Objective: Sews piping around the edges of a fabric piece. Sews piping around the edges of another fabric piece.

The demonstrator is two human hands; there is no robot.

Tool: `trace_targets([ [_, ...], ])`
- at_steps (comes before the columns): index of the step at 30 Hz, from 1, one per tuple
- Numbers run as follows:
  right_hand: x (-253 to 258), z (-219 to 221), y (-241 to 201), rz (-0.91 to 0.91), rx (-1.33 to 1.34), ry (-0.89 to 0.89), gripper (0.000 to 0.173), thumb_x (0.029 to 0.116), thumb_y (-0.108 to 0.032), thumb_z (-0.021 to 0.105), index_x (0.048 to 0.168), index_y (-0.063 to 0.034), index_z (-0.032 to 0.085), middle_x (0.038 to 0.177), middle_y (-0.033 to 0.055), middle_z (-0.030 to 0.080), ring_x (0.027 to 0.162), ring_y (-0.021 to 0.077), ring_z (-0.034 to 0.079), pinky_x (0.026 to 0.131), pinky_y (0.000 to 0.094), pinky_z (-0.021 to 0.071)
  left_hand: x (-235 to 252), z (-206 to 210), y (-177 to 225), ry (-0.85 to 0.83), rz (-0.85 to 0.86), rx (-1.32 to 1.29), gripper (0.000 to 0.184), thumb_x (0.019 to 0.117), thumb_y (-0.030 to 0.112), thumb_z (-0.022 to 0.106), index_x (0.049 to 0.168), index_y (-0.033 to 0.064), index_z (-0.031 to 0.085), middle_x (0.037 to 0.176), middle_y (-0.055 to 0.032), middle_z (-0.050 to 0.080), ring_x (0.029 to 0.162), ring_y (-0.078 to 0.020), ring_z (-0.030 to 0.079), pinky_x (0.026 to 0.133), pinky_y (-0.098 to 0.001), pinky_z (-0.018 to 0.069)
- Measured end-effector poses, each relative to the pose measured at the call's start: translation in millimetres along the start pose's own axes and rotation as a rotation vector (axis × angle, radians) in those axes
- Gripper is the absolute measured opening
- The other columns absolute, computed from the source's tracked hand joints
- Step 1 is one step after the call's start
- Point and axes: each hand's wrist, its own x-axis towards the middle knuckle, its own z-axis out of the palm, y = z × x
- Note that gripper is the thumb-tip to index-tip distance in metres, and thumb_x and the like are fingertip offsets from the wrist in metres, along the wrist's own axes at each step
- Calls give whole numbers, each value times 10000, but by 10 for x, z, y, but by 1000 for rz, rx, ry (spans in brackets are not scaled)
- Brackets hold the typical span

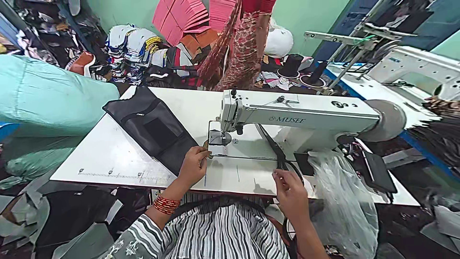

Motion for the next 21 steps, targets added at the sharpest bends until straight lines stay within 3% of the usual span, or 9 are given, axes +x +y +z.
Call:
trace_targets([
  [2,274,-288,100,31,-97,77,323,1001,-151,593,1166,108,693,1114,333,673,1023,491,667,872,576,552,-19,65,9,-11,21,2,271,896,29,562,1050,13,784,1117,-202,723,1118,-391,668,984,-540,516],
  [4,634,-650,301,68,-187,199,410,1033,-192,548,1254,145,623,1231,403,607,1168,574,582,981,628,482,-78,68,-29,-3,36,32,273,888,45,561,1036,40,790,1114,-178,732,1131,-387,668,999,-569,500],
  [6,947,-860,478,90,-215,303,421,1051,-223,536,1238,144,623,1205,393,615,1145,531,594,1002,574,465,-170,19,-81,26,27,64,277,893,54,556,1037,44,793,1109,-170,736,1133,-385,670,1006,-584,491],
  [8,1139,-847,428,26,-189,214,373,1059,-194,526,1135,147,657,1081,360,656,998,468,658,909,543,520,-249,-41,-159,76,-3,129,277,917,110,552,1031,54,798,1117,-159,738,1145,-386,665,1016,-601,477],
  [10,1154,-541,215,-29,-88,-26,317,1048,-161,536,1074,122,679,1007,300,679,929,404,687,844,520,557,-348,-126,-217,89,-79,219,298,942,242,582,1073,80,796,1212,-183,713,1238,-446,606,1065,-671,400],
  [13,1036,213,-109,36,169,-426,253,1009,-142,606,1096,74,703,1029,223,718,946,313,706,868,464,567,-451,-312,-248,-59,-269,357,507,911,463,651,1286,129,725,1433,-231,581,1397,-550,423,1105,-786,239],
  [15,1036,684,-272,143,291,-601,288,1017,-153,618,1188,72,672,1110,226,703,1001,288,690,919,421,543,-539,-399,-266,-108,-314,412,529,937,492,631,1327,142,705,1449,-238,572,1400,-573,410,1078,-816,247],
  [18,1186,1214,-486,278,319,-655,391,1030,-188,616,1330,62,597,1229,244,665,1090,329,668,982,475,521,-646,-538,-282,-139,-336,442,475,974,433,625,1350,151,692,1469,-210,571,1426,-530,411,1114,-779,257],
  [21,1287,1428,-617,292,222,-583,388,1020,-245,649,1256,63,649,1206,265,669,1117,392,648,1008,558,476,-774,-737,-323,-151,-332,413,450,972,406,634,1339,153,702,1471,-167,584,1444,-481,419,1145,-756,237],
])
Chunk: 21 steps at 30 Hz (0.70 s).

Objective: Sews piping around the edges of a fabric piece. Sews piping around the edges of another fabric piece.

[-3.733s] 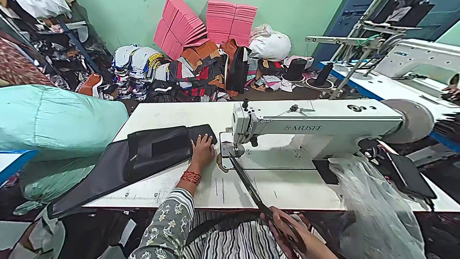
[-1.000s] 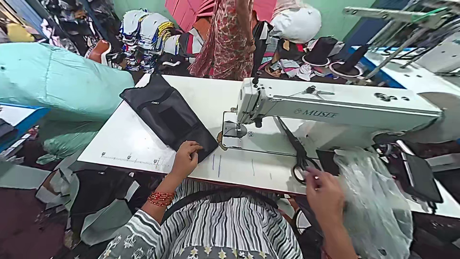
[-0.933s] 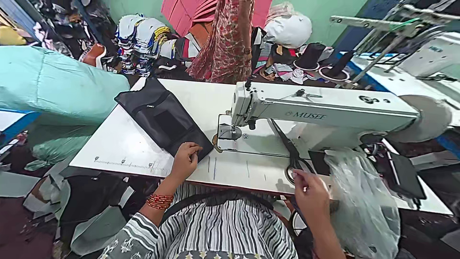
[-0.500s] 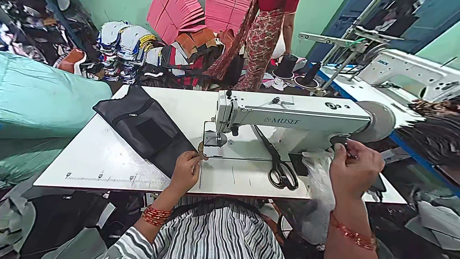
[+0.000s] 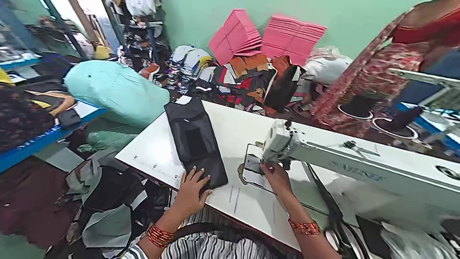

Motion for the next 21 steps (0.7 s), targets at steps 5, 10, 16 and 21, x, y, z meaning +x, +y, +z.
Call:
trace_targets([
  [5,50,86,75,-30,-45,86,345,1020,-234,651,1185,66,686,1126,283,697,1088,436,660,977,623,468,-249,-150,-528,315,87,-55,464,973,461,538,996,86,810,1201,-125,750,1265,-437,622,1067,-785,321],
  [10,18,174,62,-16,-79,157,311,1023,-220,644,1135,63,709,1075,294,699,1047,461,657,933,657,456,-309,-333,-798,436,-42,32,545,1013,461,492,878,22,785,1065,-128,782,1171,-421,685,1059,-792,331],
  [16,8,76,29,0,-152,59,340,1053,-214,587,1197,82,670,1161,309,673,1145,456,631,1004,625,441,-319,-422,-897,596,-38,116,481,1026,384,476,900,51,799,1025,-131,773,1035,-316,741,1058,-679,418],
  [21,27,-66,7,-23,-82,-133,323,1071,-132,480,1191,135,616,1166,335,626,1125,432,598,1002,580,426,-485,-340,-712,631,210,22,389,1056,342,502,886,114,768,957,-53,760,996,-166,705,1040,-365,487],
])
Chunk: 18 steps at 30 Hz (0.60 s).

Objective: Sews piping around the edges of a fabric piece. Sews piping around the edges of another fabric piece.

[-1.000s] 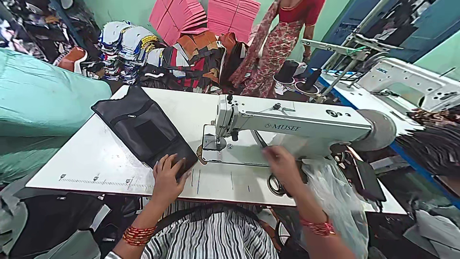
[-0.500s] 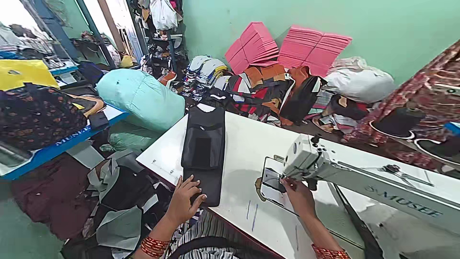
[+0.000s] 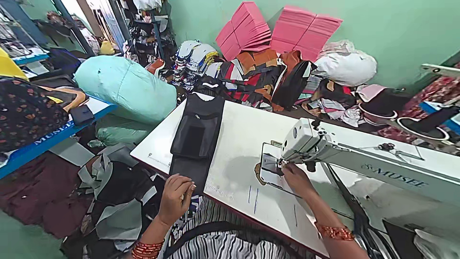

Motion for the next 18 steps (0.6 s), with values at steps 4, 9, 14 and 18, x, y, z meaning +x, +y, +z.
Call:
trace_targets([
  [4,-114,-116,-101,115,135,-161,195,1052,-87,467,1075,60,592,958,163,596,856,201,561,788,397,456,-283,13,276,-141,168,-255,391,1058,328,501,800,102,688,793,-44,692,806,-137,669,793,-243,550],
  [9,-388,-237,88,107,137,-219,150,986,-102,524,905,-13,612,771,35,538,674,108,500,651,320,439,-701,-31,158,-475,21,-191,396,994,328,547,782,58,743,801,-85,734,776,-217,734,713,-386,617],
  [14,-676,-350,188,137,-68,-206,213,1017,-143,504,927,18,611,820,140,563,772,251,554,741,468,444,-533,215,-176,-1026,-634,-190,269,995,141,633,1133,-71,725,1141,-293,707,1141,-470,656,1040,-650,452],
  [18,-940,-137,175,88,-247,-37,235,1021,-135,489,1092,31,639,913,185,642,859,333,645,781,520,502,-150,409,113,-1146,-954,-52,417,1088,153,483,1400,-122,519,1442,-332,525,1397,-432,477,1174,-547,342],
])
